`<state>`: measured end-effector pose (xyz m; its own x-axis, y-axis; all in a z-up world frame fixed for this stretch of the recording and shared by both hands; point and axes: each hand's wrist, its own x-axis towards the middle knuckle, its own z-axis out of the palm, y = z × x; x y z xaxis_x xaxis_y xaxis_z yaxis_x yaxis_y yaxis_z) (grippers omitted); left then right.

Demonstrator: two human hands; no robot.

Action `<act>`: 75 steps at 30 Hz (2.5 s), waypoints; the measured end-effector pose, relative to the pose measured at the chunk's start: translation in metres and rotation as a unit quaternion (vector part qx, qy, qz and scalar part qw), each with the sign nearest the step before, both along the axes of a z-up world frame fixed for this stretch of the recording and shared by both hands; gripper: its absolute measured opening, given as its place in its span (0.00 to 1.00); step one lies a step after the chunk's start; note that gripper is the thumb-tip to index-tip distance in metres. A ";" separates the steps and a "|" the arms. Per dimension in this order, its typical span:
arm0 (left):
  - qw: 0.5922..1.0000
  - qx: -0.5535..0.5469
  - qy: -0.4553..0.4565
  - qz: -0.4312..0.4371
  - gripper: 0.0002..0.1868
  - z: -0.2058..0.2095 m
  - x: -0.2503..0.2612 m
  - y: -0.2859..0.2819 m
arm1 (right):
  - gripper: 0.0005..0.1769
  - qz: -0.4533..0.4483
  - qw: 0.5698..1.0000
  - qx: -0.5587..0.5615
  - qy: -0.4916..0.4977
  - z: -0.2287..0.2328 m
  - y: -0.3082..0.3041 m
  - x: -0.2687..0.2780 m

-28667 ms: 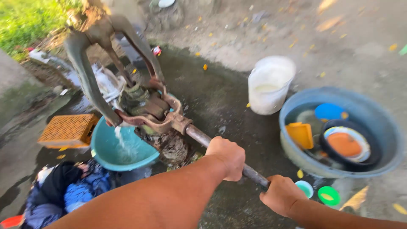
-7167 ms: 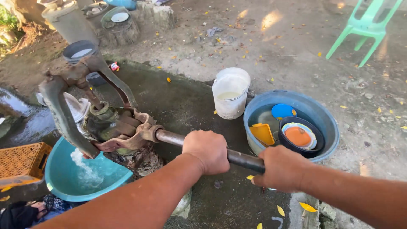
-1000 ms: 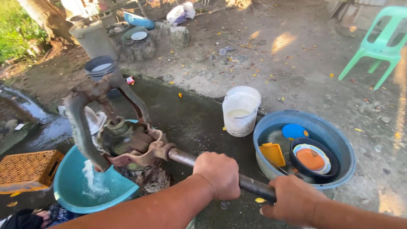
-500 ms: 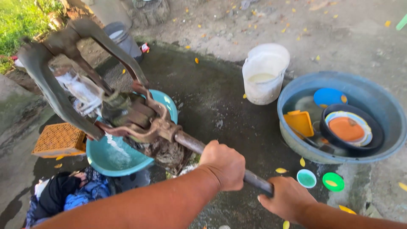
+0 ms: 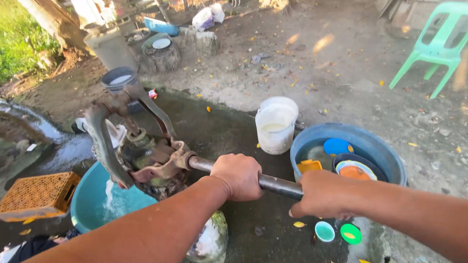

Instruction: The person pumps a manual water pump by hand, causing water to flow into a blue basin while a gray basin of dishes sits nearby.

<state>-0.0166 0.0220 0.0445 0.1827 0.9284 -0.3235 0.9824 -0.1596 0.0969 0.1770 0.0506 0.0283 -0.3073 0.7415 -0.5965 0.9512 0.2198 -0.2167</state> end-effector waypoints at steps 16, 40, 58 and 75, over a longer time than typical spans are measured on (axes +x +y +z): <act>0.992 -0.102 0.048 -0.049 0.12 -0.033 0.020 -0.022 | 0.23 -0.050 0.999 -0.021 0.004 -0.064 -0.044 0.015; 1.000 0.003 -0.009 0.003 0.13 -0.006 0.010 -0.001 | 0.23 0.025 0.999 0.021 0.025 -0.013 -0.005 0.012; 0.993 -0.070 0.070 -0.066 0.11 -0.070 0.012 -0.028 | 0.22 -0.040 0.997 0.022 0.063 -0.156 -0.049 0.012; 1.000 0.017 -0.005 0.011 0.14 -0.005 -0.001 0.005 | 0.24 0.034 0.998 0.047 -0.010 -0.007 0.006 0.008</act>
